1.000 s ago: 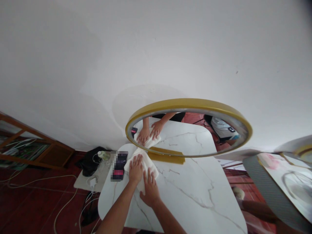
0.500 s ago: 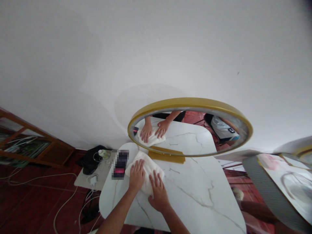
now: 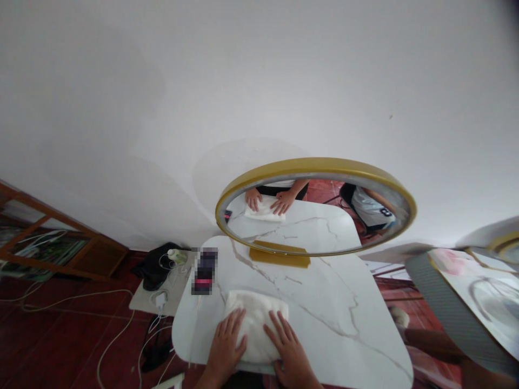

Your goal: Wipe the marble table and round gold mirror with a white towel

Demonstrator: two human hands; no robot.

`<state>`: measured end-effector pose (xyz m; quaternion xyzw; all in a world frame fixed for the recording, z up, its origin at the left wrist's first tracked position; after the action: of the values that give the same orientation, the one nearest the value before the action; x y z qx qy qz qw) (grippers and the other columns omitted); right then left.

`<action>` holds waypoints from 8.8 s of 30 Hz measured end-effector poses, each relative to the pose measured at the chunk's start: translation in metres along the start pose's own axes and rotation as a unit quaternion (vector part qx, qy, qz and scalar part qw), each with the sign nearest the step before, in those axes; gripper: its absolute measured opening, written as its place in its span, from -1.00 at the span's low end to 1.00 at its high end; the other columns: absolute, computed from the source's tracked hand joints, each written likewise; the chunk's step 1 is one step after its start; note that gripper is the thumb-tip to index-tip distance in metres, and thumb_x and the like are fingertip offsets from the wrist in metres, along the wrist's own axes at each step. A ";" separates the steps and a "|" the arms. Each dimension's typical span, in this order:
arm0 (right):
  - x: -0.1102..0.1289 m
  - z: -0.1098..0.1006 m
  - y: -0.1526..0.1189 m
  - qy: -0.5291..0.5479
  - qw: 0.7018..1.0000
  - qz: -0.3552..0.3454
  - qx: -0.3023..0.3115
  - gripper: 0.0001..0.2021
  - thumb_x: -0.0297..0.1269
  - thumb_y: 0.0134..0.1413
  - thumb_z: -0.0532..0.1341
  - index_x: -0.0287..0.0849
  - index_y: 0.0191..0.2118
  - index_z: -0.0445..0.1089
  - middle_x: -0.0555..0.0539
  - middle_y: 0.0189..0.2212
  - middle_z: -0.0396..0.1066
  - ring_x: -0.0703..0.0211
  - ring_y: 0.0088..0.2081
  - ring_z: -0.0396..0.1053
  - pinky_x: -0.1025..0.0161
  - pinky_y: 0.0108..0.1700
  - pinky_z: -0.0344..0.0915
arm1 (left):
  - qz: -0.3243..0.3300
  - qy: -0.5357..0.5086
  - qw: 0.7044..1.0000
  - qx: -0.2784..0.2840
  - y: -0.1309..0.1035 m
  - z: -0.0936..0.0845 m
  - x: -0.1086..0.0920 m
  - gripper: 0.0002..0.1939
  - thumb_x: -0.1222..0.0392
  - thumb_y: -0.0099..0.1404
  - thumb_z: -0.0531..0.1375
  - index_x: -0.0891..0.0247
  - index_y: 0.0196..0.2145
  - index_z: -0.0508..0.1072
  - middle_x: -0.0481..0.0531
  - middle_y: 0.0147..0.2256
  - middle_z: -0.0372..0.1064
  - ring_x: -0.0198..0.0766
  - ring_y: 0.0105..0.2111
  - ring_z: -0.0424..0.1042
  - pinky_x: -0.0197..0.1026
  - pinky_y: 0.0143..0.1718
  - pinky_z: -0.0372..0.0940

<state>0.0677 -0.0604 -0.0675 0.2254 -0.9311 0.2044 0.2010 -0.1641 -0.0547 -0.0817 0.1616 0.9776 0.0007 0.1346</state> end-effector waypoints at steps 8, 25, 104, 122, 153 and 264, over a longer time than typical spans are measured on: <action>0.042 0.006 0.033 0.039 0.995 -0.071 0.051 -0.14 -0.23 -0.19 0.14 -0.02 0.30 -0.20 0.03 0.29 -0.69 -0.16 0.28 -0.65 -0.14 0.24 -0.36 | -0.085 0.028 0.996 -0.023 -0.035 -0.001 0.045 -0.43 0.14 0.28 0.02 0.00 0.24 0.02 -0.08 0.19 0.12 -0.21 0.12 0.17 -0.15 0.07 0.13; -0.031 -0.006 -0.029 -0.009 1.000 -0.018 -0.006 -0.15 -0.30 -0.20 0.11 0.03 0.30 -0.19 0.09 0.31 -0.57 -0.09 0.30 -0.54 -0.03 0.26 -0.26 | -0.005 0.003 1.000 -0.003 0.010 0.024 -0.031 -0.37 0.11 0.29 -0.01 0.08 0.28 -0.10 0.01 0.21 0.08 -0.12 0.14 0.12 -0.08 0.07 0.08; -0.310 -0.136 -0.049 -0.133 0.952 0.190 -0.200 -0.23 -0.40 -0.21 0.03 -0.18 0.26 -0.06 0.01 0.32 -0.29 -0.02 0.31 -0.42 -0.03 0.26 -0.35 | 0.073 -0.265 0.950 0.148 0.255 0.089 -0.252 -0.39 0.33 0.25 0.05 0.15 0.23 0.01 0.04 0.27 -0.10 -0.16 0.25 -0.10 0.02 0.24 -0.06; -0.195 -0.084 -0.102 -0.138 0.933 0.218 -0.251 -0.09 -0.56 -0.14 -0.03 0.09 0.29 -0.49 0.11 0.32 -0.45 -0.05 0.31 -0.34 -0.09 0.24 -0.16 | 0.087 -0.249 0.950 0.170 0.139 0.061 -0.220 -0.30 0.30 0.25 -0.01 0.04 0.29 -0.20 -0.14 0.31 -0.30 -0.21 0.29 -0.24 0.02 0.27 -0.11; -0.049 -0.038 0.038 -0.147 0.969 0.072 -0.186 -0.11 -0.20 -0.13 0.15 -0.01 0.31 -0.33 -0.09 0.31 -0.60 -0.34 0.28 -0.45 -0.24 0.16 -0.16 | 0.016 -0.168 0.982 0.085 0.090 0.018 -0.018 -0.31 0.33 0.19 -0.01 0.16 0.27 -0.08 -0.06 0.29 -0.18 -0.20 0.28 -0.18 0.01 0.26 -0.09; -0.080 -0.060 0.023 0.313 0.841 0.179 -0.405 -0.44 0.18 0.11 -0.12 -0.11 0.00 0.30 -0.16 -0.05 0.39 -0.10 0.00 0.32 0.01 -0.02 0.32 | -0.039 -0.409 0.907 -0.089 0.139 -0.113 -0.069 -0.55 -0.10 0.30 -0.05 0.11 0.05 0.26 0.08 0.07 0.20 -0.11 0.12 0.15 -0.01 0.13 0.11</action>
<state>0.1382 0.0134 -0.0614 -0.1222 -0.8428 -0.0988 0.5147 -0.0875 0.0597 0.0520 0.0968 0.8384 0.0161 0.5361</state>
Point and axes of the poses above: each hand's wrist, its own y-axis towards the middle knuckle, its own z-axis out of the palm, x = y × z, the point moved 2 cm from there along y, towards the middle knuckle
